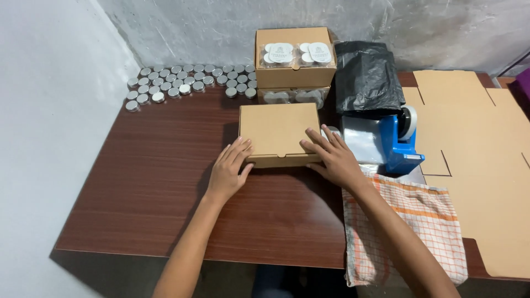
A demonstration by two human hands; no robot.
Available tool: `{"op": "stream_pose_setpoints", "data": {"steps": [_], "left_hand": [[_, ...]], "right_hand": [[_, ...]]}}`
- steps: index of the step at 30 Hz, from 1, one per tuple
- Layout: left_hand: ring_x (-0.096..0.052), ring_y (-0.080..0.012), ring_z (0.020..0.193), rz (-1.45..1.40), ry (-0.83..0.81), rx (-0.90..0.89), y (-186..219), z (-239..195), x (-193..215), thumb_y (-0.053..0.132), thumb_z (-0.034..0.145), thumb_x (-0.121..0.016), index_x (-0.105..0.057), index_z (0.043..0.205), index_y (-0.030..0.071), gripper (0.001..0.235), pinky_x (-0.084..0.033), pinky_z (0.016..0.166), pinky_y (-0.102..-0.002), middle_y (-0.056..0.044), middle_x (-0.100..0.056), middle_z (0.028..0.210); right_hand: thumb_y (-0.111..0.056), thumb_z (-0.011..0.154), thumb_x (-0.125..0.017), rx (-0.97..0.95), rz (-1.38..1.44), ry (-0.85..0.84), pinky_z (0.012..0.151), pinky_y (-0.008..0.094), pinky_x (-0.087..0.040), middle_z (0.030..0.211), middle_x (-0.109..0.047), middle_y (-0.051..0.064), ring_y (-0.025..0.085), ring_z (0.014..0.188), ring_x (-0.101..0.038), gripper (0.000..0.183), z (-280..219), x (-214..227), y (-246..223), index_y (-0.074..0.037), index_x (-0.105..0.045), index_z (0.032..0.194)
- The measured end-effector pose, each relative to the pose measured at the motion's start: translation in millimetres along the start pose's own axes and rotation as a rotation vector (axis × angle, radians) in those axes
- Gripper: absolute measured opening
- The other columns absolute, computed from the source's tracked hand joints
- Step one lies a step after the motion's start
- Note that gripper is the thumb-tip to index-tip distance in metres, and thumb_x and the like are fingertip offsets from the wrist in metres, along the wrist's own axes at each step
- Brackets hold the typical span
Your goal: Packing small packets into a cardboard box and then placing the box into a shipping bag.
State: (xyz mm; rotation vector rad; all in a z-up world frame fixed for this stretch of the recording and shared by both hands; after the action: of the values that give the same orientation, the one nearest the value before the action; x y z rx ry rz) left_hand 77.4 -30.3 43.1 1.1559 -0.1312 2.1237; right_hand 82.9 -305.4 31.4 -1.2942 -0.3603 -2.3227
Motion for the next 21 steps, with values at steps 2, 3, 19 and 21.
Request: {"op": "stream_pose_setpoints", "data": {"steps": [2, 3, 19, 21], "left_hand": [[-0.052, -0.0290, 0.140, -0.028, 0.008, 0.004, -3, 10, -3, 0.018, 0.088, -0.079, -0.067, 0.125, 0.011, 0.040, -0.043, 0.117, -0.047, -0.004, -0.065, 0.139], [-0.052, -0.0304, 0.140, -0.062, 0.019, 0.011, -4, 16, -5, 0.016, 0.087, -0.079, -0.067, 0.123, 0.010, 0.038, -0.043, 0.117, -0.046, -0.005, -0.065, 0.138], [-0.031, -0.0267, 0.153, 0.032, 0.071, 0.030, -8, 16, -33, 0.034, 0.099, -0.067, -0.041, 0.156, 0.021, 0.064, -0.025, 0.125, -0.054, -0.001, -0.038, 0.165], [-0.035, -0.0280, 0.151, 0.020, 0.171, -0.004, -2, 14, -23, 0.046, 0.096, -0.067, -0.038, 0.160, 0.020, 0.075, -0.028, 0.123, -0.052, -0.006, -0.033, 0.168]], "right_hand": [[-0.047, 0.082, -0.079, -0.029, -0.006, -0.013, 0.121, 0.048, -0.032, 0.160, -0.046, -0.007, 0.032, 0.152, -0.036, 0.066, 6, -3, 5, -0.036, -0.058, 0.143], [-0.046, 0.082, -0.079, -0.056, -0.017, -0.031, 0.122, 0.048, -0.032, 0.160, -0.046, -0.008, 0.031, 0.153, -0.035, 0.066, 8, -4, 10, -0.037, -0.057, 0.144], [-0.038, 0.086, -0.072, -0.107, 0.123, 0.003, 0.120, 0.050, -0.034, 0.155, -0.052, -0.001, 0.031, 0.149, -0.041, 0.055, 25, 19, 58, -0.031, -0.061, 0.140], [-0.026, 0.081, -0.075, -0.186, -0.292, 0.286, 0.097, 0.039, -0.049, 0.133, -0.063, -0.001, 0.024, 0.127, -0.058, 0.049, 21, 28, 96, -0.024, -0.067, 0.129]]}}
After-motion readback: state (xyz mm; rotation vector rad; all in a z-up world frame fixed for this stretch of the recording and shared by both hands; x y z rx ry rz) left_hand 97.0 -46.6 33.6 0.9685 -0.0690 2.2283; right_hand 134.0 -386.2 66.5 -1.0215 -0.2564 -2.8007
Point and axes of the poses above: each hand's wrist, its own z-axis towards the middle knuckle, its own x-axis out of the back of the hand, y = z × x, the point moved 7 cm from there along z, towards the middle knuckle
